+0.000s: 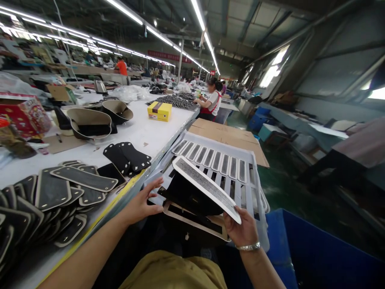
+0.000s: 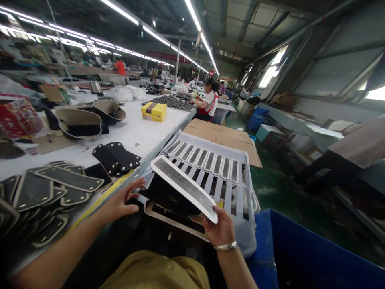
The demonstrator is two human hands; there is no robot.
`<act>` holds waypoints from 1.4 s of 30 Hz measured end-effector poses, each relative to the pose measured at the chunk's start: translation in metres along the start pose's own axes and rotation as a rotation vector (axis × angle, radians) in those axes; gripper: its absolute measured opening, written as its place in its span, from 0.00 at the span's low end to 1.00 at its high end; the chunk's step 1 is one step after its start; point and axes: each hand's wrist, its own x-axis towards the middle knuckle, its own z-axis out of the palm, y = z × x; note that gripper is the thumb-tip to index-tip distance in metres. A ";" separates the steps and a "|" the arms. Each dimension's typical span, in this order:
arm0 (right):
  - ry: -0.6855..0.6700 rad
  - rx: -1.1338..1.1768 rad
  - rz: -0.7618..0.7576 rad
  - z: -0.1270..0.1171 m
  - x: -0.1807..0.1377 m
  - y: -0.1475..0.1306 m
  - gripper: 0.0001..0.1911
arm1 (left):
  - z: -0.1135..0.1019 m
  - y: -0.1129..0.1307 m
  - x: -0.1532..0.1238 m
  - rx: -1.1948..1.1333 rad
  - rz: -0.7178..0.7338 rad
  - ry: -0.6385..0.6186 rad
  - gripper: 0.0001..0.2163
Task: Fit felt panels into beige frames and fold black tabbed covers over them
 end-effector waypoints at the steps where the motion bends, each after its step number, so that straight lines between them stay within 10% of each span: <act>1: -0.009 -0.006 0.010 0.002 0.001 0.002 0.08 | -0.001 0.008 0.005 -0.027 0.033 -0.008 0.37; 7: -0.150 -0.233 0.088 0.002 0.004 -0.004 0.16 | 0.004 0.057 0.045 0.082 0.133 -0.065 0.18; 17: -0.293 -0.602 -0.089 0.038 -0.010 -0.103 0.45 | 0.011 0.097 0.083 0.189 0.257 -0.017 0.18; 27: -0.309 -0.594 -0.363 0.041 0.006 -0.094 0.52 | 0.002 0.129 0.087 0.275 0.350 0.014 0.21; 34: -0.170 -1.759 -0.781 0.051 0.023 -0.041 0.56 | 0.016 0.141 0.098 0.248 0.374 -0.241 0.17; 42: -0.095 -1.841 -0.708 0.020 0.013 -0.034 0.38 | 0.003 0.107 0.078 0.091 0.058 -0.674 0.29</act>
